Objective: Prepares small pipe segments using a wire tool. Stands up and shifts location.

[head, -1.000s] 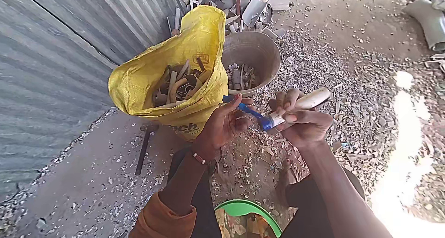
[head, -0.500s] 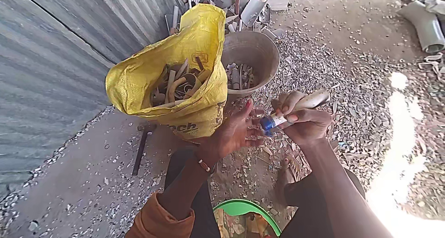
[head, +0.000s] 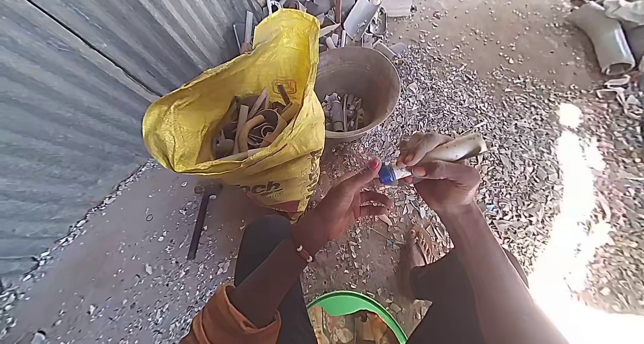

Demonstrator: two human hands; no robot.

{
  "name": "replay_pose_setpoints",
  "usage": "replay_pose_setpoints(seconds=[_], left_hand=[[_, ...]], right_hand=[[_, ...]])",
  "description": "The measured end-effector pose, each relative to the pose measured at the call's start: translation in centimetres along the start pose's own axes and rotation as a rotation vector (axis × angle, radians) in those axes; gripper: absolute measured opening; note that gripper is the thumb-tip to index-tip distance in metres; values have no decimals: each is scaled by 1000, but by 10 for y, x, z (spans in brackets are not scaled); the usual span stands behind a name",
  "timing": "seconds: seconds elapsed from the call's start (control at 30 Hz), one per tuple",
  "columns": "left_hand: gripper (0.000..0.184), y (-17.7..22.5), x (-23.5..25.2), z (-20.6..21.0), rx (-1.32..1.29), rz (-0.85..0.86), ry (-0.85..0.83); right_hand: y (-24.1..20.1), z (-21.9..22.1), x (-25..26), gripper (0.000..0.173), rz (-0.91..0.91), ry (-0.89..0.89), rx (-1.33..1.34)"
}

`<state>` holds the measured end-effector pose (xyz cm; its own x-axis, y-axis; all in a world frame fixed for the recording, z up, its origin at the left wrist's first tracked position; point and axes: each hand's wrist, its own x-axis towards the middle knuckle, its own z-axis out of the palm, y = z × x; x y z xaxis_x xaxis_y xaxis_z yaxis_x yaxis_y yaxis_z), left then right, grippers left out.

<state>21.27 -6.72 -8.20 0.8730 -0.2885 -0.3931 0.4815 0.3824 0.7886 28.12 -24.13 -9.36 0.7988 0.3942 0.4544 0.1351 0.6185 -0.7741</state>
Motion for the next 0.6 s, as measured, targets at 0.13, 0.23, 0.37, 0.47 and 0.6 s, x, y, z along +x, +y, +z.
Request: replay_pose_setpoints(seconds=[0.13, 0.23, 0.37, 0.47, 0.6], left_hand=[[15, 0, 5, 3, -188, 103, 208], [17, -12, 12, -7, 50, 557, 297], [17, -16, 24, -25, 644, 1138, 393], [17, -17, 24, -22, 715, 1173, 390], [23, -17, 20, -18, 573, 899, 294]], right_hand=[[-5, 0, 1, 7, 167, -12, -60], [-3, 16, 1, 18, 304, 281, -50], [7, 28, 9, 12, 636, 602, 18], [12, 34, 9, 12, 690, 663, 147], [14, 38, 7, 15, 495, 674, 137]])
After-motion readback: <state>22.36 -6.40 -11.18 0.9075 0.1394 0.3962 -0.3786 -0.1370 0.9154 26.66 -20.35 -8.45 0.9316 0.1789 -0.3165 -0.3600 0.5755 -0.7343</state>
